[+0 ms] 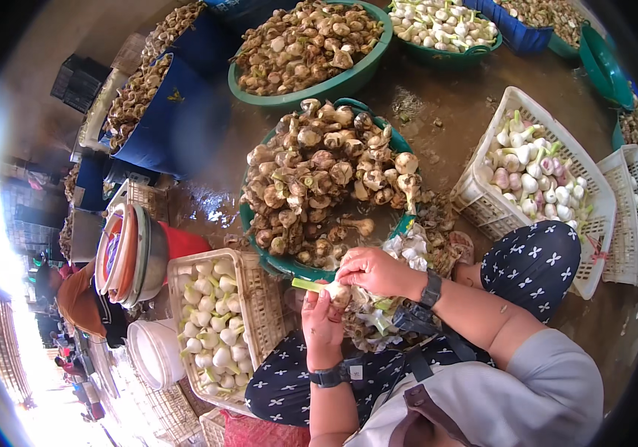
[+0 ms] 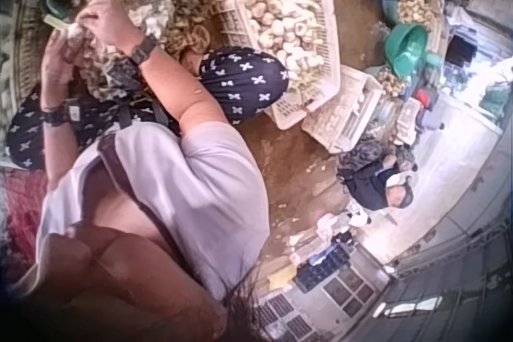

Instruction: The person peels garlic bulbs by hand, taking them from a green tub, removing their outer skins, and placing the cleaned garlic bulbs into a plastic crate.

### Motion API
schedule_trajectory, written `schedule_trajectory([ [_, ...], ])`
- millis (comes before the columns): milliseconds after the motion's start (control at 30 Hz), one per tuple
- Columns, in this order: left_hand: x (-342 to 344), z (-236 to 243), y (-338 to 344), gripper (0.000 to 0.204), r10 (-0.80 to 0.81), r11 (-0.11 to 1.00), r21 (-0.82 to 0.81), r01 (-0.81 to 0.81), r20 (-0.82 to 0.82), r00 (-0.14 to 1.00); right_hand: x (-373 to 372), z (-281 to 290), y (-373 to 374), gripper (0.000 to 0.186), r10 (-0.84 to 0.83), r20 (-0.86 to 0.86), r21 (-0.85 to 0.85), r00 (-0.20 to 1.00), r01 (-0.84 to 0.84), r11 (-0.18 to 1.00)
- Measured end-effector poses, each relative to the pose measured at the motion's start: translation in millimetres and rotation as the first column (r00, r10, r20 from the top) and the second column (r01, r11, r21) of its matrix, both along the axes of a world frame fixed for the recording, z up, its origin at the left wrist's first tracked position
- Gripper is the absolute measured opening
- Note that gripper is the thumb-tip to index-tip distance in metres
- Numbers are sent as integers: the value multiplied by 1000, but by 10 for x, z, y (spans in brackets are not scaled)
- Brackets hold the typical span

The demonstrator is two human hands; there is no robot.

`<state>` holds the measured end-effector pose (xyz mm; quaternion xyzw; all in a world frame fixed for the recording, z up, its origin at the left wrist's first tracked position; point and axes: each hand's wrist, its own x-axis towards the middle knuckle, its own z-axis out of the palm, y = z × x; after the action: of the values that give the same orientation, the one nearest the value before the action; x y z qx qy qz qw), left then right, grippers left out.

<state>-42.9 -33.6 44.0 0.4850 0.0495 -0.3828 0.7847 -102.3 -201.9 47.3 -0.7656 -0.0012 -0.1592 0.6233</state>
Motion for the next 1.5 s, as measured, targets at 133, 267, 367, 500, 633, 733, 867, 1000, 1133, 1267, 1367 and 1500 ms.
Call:
schedule_trajectory([
  [133, 17, -67, 89, 23, -46, 995, -90, 36, -113, 992, -56, 51, 160, 12, -70, 48, -164, 996, 77, 983],
  [267, 47, -42, 111, 30, 11, 995, -95, -34, -226, 974, -170, 111, 160, 20, 0, -37, -75, 999, -3, 997],
  [367, 49, -15, 114, 31, -137, 975, -212, 64, -351, 926, -136, -11, 76, 25, 13, 103, -92, 995, -3, 996],
  [500, 12, 1, 120, 29, -148, 986, -133, 103, -392, 908, -70, -80, 148, 21, -38, 49, 0, 998, 38, 999],
  [633, 12, -96, 191, 30, -116, 983, -180, 42, -425, 898, -106, 38, 241, 13, -48, 17, -86, 999, 49, 995],
  [733, -31, 31, 82, 31, 49, 997, -26, -67, -439, 897, -378, 250, 307, 10, 12, 96, -156, 995, 3, 988],
  [867, 94, -105, 274, 36, 173, 985, 63, -163, -455, 874, -791, -5, 101, 14, 155, 70, -535, 985, -94, 839],
  [1000, 183, -10, 358, 30, 260, 959, 35, -281, -507, 822, -1012, -238, -110, 21, 28, -742, -587, 670, -668, 458],
  [1133, 308, 76, 619, 32, 487, 861, 38, -508, -352, 799, -678, -6, 47, 22, -16, -505, -581, 863, -326, 746],
  [1267, 216, 388, 306, 26, 562, 775, 309, -552, 64, 825, -143, 101, 408, 24, -57, -68, -293, 996, 35, 955],
  [1367, 13, 404, 179, 21, 480, 769, 258, -585, 371, 795, 103, 412, 702, 26, 17, -171, -118, 985, -38, 992],
  [1500, -101, 395, 137, 20, 335, 748, 299, -592, 600, 726, 188, 360, 786, 20, -95, -144, -115, 985, 79, 990],
])
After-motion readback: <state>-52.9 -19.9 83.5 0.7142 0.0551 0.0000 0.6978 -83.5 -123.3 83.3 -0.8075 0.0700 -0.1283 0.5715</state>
